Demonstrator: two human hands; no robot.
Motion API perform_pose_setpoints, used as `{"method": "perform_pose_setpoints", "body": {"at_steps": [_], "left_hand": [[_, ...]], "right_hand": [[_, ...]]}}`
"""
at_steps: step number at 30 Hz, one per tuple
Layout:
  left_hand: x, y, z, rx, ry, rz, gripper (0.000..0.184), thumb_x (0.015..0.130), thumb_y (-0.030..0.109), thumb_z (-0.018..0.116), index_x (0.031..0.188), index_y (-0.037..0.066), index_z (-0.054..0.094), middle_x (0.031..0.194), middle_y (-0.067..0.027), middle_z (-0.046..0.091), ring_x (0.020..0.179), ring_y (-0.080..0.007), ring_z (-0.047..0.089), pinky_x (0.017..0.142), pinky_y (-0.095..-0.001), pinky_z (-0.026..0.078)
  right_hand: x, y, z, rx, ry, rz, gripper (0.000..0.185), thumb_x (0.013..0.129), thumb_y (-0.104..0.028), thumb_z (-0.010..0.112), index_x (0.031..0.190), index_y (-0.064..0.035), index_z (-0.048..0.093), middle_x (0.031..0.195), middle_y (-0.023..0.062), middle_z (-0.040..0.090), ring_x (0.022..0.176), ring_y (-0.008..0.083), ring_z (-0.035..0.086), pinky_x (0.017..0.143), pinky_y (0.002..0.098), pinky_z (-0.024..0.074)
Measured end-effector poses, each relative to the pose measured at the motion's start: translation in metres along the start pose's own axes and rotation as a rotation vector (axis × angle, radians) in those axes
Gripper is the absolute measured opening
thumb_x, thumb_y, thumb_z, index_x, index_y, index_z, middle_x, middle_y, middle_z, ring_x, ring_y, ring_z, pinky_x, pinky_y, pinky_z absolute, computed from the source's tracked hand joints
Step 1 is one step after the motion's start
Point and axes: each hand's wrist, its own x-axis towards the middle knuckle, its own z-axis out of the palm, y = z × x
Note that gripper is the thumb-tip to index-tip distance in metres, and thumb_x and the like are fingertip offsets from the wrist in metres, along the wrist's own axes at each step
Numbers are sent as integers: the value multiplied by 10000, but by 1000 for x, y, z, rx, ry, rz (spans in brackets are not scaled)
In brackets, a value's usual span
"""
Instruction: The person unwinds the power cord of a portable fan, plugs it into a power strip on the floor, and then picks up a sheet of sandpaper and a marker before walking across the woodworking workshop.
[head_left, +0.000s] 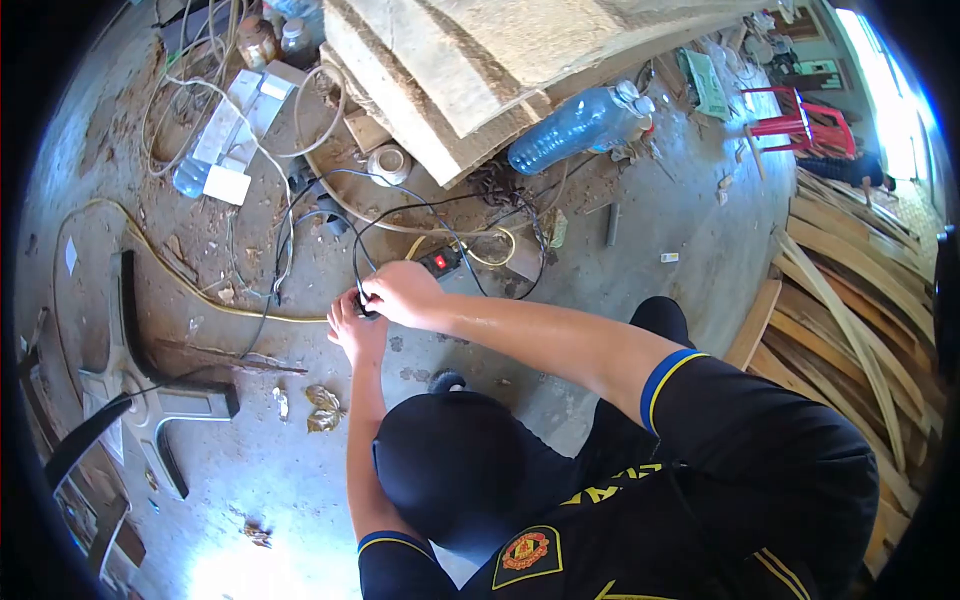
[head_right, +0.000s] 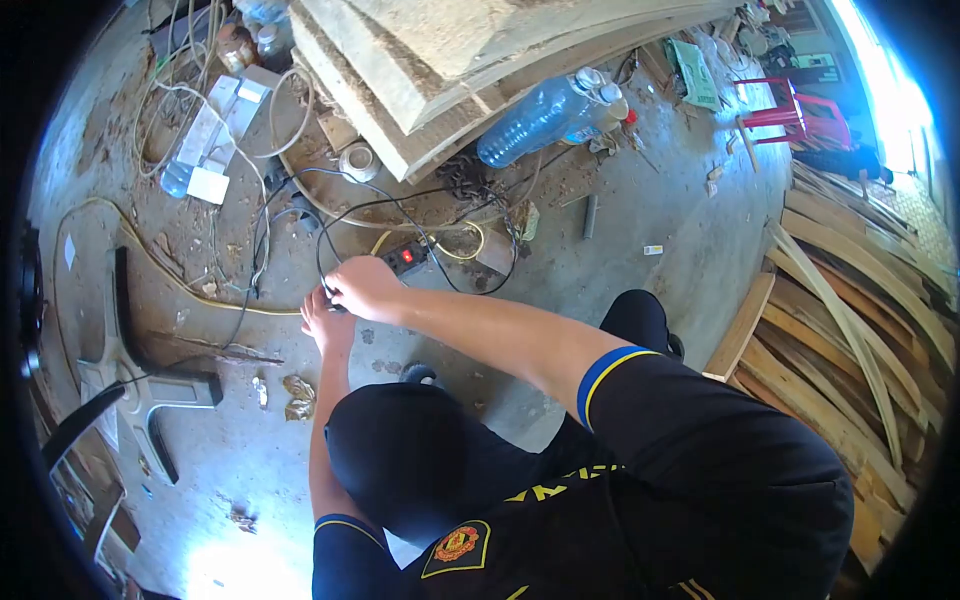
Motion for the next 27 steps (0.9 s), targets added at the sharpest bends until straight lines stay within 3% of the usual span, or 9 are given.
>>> {"method": "perform_pose_setpoints", "body": {"at_steps": [2,3,8,16,27], "left_hand": [[-2,4,-5,0,0,-1,603,602,306,834,1136,176,585,1178,-9,565,1176,-257,483,958,-524,322],[-4,8,-10,8,-9,5,610,590,312,845,1125,176,586,1173,-9,567,1170,-257,485,950,-519,326],[-4,16,-16,11,-5,20,622,550,326,874,1088,181,598,1150,-2,574,1133,-256,501,920,-500,339],[-5,12,-11,14,35,56,599,563,290,856,1086,186,582,1120,-5,573,1127,-256,503,912,-502,344],[-9,8,-13,20,10,56,620,568,261,854,1111,191,564,1150,6,570,1156,-248,493,916,-521,344]], "right_hand": [[6,3,-3,-231,85,-80,134,741,-205,723,792,-83,701,716,111,642,767,302,620,697,423,478],[7,3,-3,-254,62,-10,133,736,-257,724,788,-135,728,751,88,644,845,270,594,746,403,454],[5,3,-7,-198,71,33,135,703,-249,754,776,-141,719,813,115,603,843,292,580,744,413,452],[1,5,1,-203,82,-34,155,713,-275,748,763,-132,714,726,93,592,796,262,577,725,396,431],[-3,3,-1,-321,35,-49,124,716,-255,732,741,-136,707,724,72,615,802,254,583,715,397,444]]}}
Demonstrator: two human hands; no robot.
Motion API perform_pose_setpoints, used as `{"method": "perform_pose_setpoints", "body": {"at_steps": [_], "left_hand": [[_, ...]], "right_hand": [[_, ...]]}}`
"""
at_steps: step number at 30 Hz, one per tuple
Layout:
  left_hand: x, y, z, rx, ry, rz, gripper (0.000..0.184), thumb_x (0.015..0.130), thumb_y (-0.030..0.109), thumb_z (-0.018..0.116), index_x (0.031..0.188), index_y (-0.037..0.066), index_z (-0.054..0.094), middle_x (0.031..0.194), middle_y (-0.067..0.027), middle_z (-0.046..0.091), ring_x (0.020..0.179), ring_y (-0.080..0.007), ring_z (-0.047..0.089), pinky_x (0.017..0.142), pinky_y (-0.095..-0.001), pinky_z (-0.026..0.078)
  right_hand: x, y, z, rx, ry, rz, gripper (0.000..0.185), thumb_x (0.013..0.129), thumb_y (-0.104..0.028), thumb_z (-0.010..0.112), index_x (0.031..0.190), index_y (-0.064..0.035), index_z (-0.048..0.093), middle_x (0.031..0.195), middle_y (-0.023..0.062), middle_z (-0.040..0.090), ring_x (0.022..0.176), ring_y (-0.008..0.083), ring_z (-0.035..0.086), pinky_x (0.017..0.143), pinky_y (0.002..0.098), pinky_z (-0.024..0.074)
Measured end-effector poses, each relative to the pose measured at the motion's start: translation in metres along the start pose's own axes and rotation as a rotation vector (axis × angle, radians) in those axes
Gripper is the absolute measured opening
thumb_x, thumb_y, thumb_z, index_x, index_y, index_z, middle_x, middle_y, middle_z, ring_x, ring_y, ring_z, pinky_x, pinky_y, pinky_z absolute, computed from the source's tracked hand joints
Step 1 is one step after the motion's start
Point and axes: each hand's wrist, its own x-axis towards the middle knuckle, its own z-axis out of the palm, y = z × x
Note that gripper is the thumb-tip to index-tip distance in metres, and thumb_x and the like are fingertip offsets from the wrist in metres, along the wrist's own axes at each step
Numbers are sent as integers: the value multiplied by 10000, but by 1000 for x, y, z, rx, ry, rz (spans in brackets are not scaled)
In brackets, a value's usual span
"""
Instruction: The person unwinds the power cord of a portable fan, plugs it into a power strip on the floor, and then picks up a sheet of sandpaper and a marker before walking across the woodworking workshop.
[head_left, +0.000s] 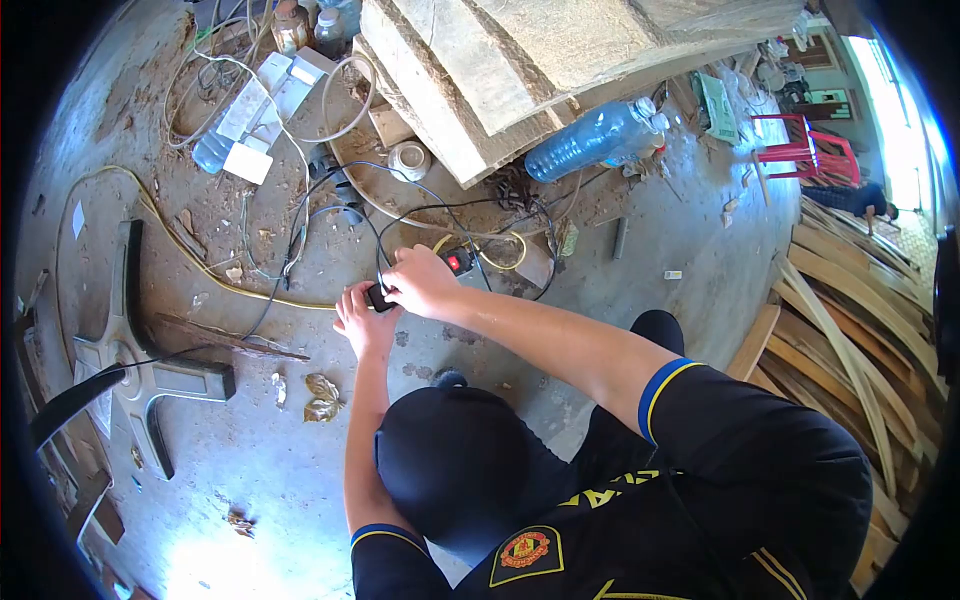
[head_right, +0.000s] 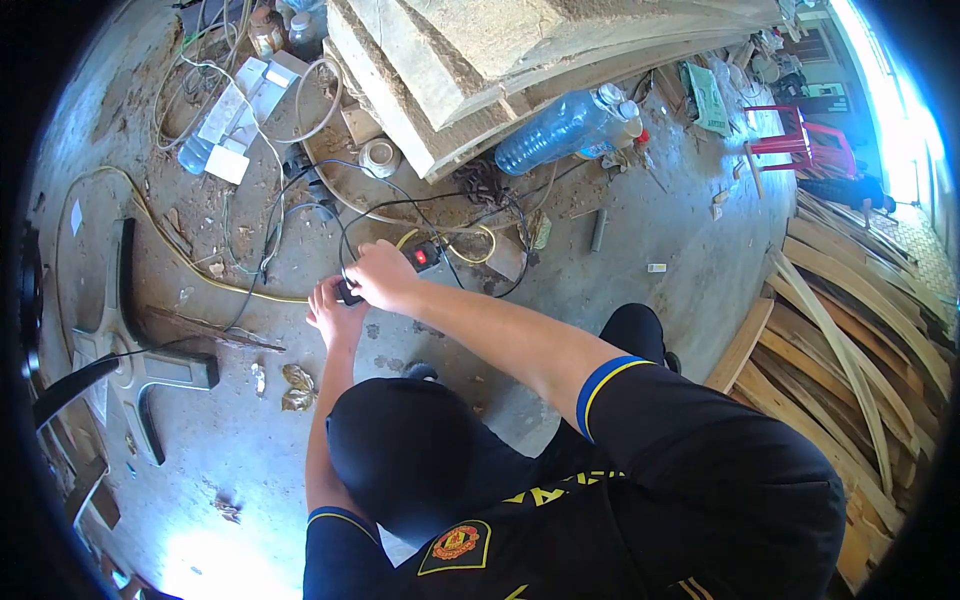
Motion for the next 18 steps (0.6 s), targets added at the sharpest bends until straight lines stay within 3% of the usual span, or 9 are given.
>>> {"method": "perform_pose_setpoints", "body": {"at_steps": [6,11,18], "left_hand": [[-2,-12,4,50,7,19,662,577,265,847,1163,167,554,1211,-7,562,1171,-252,487,936,-517,342],[-1,-17,5,143,22,56,706,601,288,829,1223,122,540,1271,-42,553,1191,-254,480,943,-493,346],[-1,-15,2,141,40,75,605,638,254,802,1169,117,546,1250,-46,564,1176,-251,497,950,-474,347]], "right_hand": [[5,-12,6,-221,-58,-194,109,777,-192,641,855,-154,707,788,-22,686,931,152,584,782,329,399],[8,-15,2,-238,-78,-214,112,775,-195,640,860,-147,696,789,-27,687,930,149,585,784,330,401],[10,-21,6,-315,-77,-287,128,805,-210,615,877,-128,682,794,-16,686,945,154,604,783,324,405]]}}
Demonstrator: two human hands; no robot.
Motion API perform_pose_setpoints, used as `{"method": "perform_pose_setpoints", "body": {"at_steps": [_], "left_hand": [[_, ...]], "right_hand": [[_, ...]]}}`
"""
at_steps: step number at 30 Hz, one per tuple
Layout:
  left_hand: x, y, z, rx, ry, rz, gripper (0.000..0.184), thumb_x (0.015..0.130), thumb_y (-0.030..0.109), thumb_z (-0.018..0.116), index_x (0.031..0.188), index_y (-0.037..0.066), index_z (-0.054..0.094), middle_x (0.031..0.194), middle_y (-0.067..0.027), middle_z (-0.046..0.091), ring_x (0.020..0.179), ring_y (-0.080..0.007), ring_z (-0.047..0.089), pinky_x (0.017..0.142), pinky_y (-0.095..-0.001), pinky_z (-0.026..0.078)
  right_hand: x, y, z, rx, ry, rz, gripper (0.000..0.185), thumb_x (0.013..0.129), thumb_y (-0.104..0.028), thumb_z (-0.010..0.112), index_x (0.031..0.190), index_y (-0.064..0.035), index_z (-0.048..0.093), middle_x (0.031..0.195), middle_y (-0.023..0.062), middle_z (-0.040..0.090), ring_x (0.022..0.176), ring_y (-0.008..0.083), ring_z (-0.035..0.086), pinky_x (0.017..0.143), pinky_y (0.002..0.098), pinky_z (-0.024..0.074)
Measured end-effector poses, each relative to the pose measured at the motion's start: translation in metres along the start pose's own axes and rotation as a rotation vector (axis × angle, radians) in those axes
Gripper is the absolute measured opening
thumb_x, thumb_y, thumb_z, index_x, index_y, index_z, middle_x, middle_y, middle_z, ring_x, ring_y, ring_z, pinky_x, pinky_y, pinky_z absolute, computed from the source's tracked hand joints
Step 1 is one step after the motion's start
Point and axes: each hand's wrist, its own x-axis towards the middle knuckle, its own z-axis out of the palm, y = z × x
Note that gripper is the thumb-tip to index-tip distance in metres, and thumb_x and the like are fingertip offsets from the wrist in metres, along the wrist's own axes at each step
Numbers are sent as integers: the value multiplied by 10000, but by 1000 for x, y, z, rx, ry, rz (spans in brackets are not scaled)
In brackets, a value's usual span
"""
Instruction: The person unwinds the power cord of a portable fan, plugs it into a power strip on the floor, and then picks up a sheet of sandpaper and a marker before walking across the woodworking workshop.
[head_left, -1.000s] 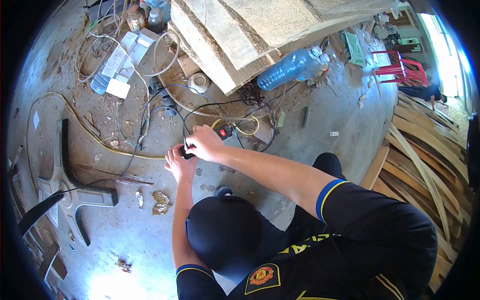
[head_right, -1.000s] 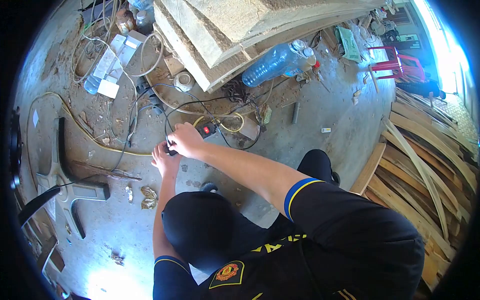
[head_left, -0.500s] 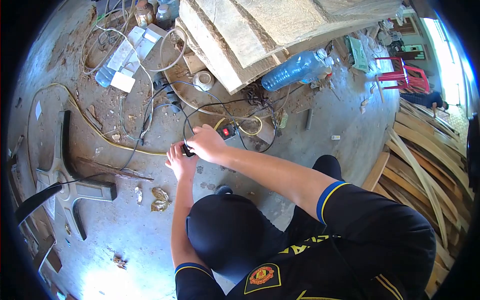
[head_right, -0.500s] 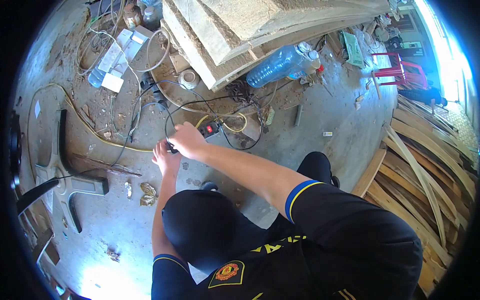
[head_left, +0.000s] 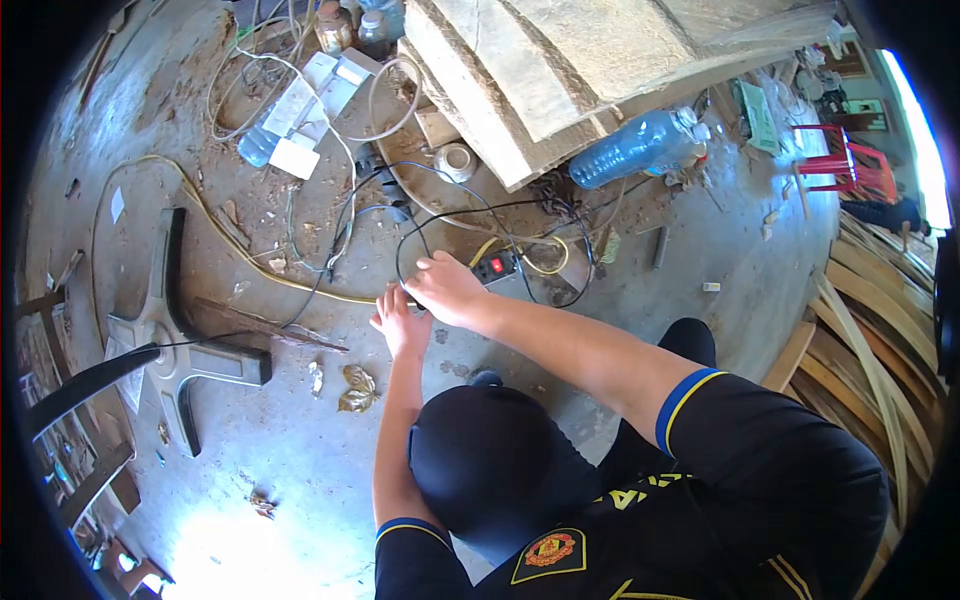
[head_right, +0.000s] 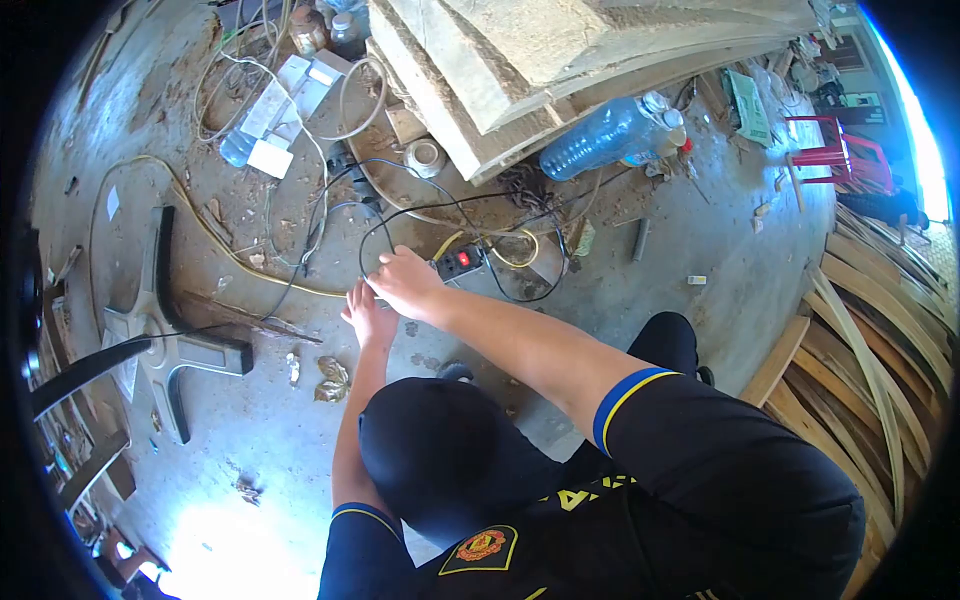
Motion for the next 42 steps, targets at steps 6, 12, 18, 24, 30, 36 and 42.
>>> {"method": "perform_pose_setpoints", "body": {"at_steps": [6,12,18,24,30,36,42], "left_hand": [[0,0,-5,-70,-54,-3,703,582,302,856,1196,152,550,1239,-22,565,1187,-225,492,967,-464,321],[2,-7,8,17,3,34,609,606,297,806,1147,118,590,1239,-33,590,1167,-241,513,936,-473,352],[9,-4,2,26,-76,-4,474,740,354,686,1138,111,597,1239,-63,586,1193,-260,492,945,-504,328],[4,-11,7,-16,-73,23,510,733,374,704,1155,108,594,1225,-68,590,1202,-276,489,952,-520,321],[2,-13,10,-52,-7,49,615,614,313,809,1150,106,591,1242,-85,585,1186,-275,505,945,-489,352],[1,-19,14,-72,-32,35,524,679,273,750,1158,138,586,1203,-65,585,1164,-267,505,954,-474,334],[4,-15,9,-91,-62,42,496,693,265,735,1152,156,584,1147,-25,582,1136,-237,511,947,-463,324]], "right_hand": [[-5,11,6,-3,50,-40,132,786,-209,621,852,-102,664,780,5,682,913,174,609,754,334,441],[-2,10,-1,77,-19,-61,108,782,-174,601,803,-74,639,707,57,629,817,233,611,710,367,470],[2,4,9,64,94,-47,109,808,-190,594,829,-93,640,709,11,615,840,197,595,734,338,445],[3,6,4,6,5,-62,101,820,-211,592,832,-127,648,710,-25,607,862,159,580,727,311,420],[-3,14,8,1,30,-126,118,804,-224,594,837,-126,650,715,-18,614,863,169,572,730,336,414],[6,0,6,-80,-79,-147,132,808,-201,596,883,-107,650,787,-41,628,881,147,566,778,305,411],[7,4,13,-33,-46,-143,154,818,-184,586,914,-88,659,829,-25,642,897,149,573,785,306,417]]}}
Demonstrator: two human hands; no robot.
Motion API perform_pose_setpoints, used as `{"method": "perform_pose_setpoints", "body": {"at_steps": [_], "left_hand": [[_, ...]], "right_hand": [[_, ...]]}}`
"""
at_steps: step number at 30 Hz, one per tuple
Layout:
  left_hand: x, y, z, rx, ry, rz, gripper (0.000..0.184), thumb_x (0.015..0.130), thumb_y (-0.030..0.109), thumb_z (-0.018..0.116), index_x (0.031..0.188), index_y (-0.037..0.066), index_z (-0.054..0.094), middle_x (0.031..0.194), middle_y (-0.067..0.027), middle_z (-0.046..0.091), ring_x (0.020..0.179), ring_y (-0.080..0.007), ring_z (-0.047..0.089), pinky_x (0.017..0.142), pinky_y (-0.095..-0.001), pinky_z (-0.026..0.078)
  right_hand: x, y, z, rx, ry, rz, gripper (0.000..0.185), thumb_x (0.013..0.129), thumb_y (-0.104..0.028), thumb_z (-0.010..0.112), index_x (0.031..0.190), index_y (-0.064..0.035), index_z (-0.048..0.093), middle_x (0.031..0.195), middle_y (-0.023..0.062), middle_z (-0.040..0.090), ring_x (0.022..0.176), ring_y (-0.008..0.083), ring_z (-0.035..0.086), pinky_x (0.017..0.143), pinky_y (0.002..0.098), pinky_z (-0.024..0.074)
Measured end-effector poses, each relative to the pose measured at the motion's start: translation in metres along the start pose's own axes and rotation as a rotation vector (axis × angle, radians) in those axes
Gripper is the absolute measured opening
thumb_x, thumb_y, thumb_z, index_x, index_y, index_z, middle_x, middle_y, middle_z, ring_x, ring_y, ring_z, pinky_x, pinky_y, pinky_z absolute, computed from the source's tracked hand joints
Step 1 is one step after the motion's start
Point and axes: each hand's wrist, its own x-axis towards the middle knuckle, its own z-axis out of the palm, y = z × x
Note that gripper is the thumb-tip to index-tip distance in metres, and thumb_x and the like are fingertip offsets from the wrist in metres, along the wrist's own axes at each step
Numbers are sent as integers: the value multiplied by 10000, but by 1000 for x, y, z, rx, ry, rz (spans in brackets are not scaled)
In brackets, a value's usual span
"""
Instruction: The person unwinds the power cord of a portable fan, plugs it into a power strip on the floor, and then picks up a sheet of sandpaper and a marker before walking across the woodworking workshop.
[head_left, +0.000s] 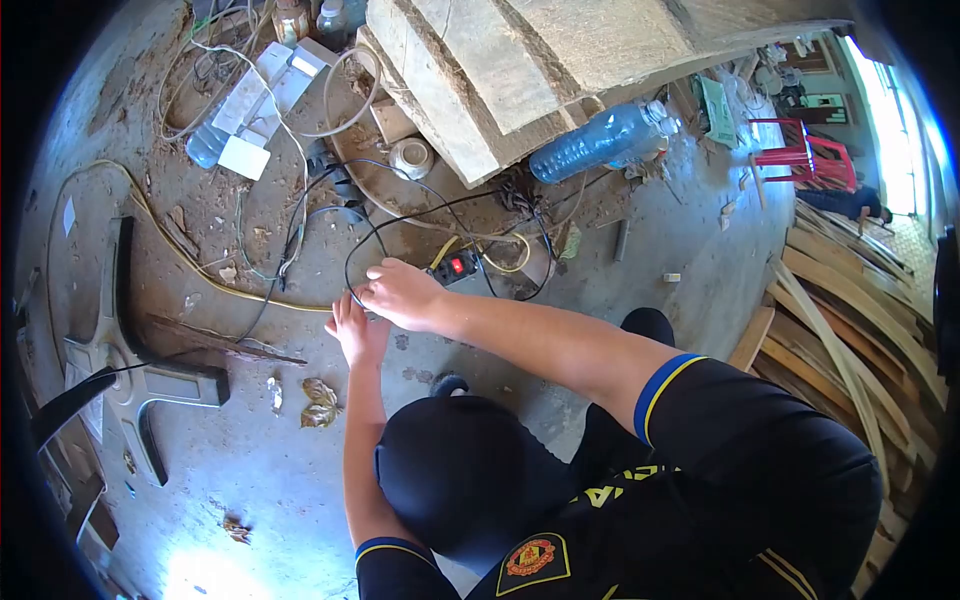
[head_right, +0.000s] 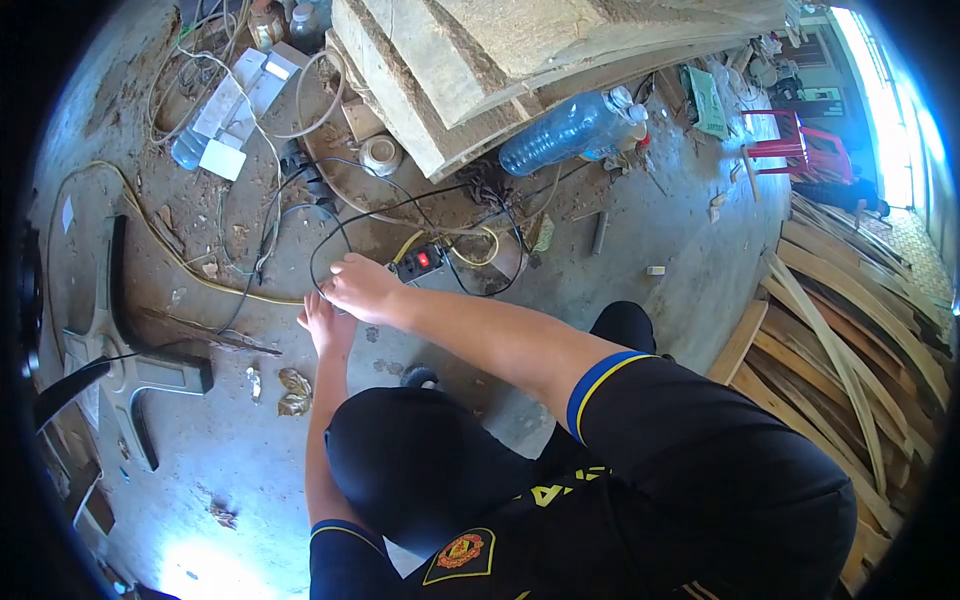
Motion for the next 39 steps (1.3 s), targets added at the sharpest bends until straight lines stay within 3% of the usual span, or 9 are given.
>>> {"method": "perform_pose_setpoints", "body": {"at_steps": [5,8,11,14,19,27,39], "left_hand": [[-1,1,-5,-20,36,51,537,660,291,771,1147,154,588,1184,-28,595,1132,-239,535,926,-457,345],[0,-1,-2,-40,64,52,514,673,300,760,1138,154,596,1194,-29,605,1136,-244,541,920,-455,349],[-2,-15,15,12,115,100,494,688,300,741,1139,163,595,1189,-24,607,1126,-247,546,910,-461,352],[2,-11,12,70,45,42,472,699,290,719,1136,168,590,1168,-20,605,1108,-250,548,905,-465,350],[2,-7,6,-4,22,58,427,708,273,698,1101,150,586,1111,-26,601,1082,-250,546,913,-465,344],[-1,1,-3,-7,90,66,588,576,294,823,1096,132,600,1155,-38,605,1126,-236,539,923,-450,344],[1,-9,8,-6,103,91,455,665,246,738,1096,161,619,1149,-47,617,1112,-238,556,908,-446,350]], "right_hand": [[-9,12,1,47,17,6,129,831,-207,590,876,-115,668,758,-9,661,896,183,600,783,332,429],[-10,15,6,103,37,24,172,842,-219,583,887,-75,666,752,45,649,824,234,611,711,376,449],[-4,5,-1,95,122,-29,134,852,-172,558,874,-71,644,833,51,607,840,221,574,743,362,440],[-1,-3,-6,38,32,-1,126,824,-160,575,889,-77,645,850,14,611,904,190,566,793,336,430],[-5,4,-3,48,107,-11,154,830,-188,582,914,-85,659,827,-6,626,920,174,582,821,313,427],[-8,16,-1,132,9,-7,145,829,-178,579,882,-74,666,834,8,647,919,195,588,833,333,436],[-8,7,13,151,69,25,148,840,-183,555,857,-81,662,903,31,629,936,201,570,849,336,437]]}}
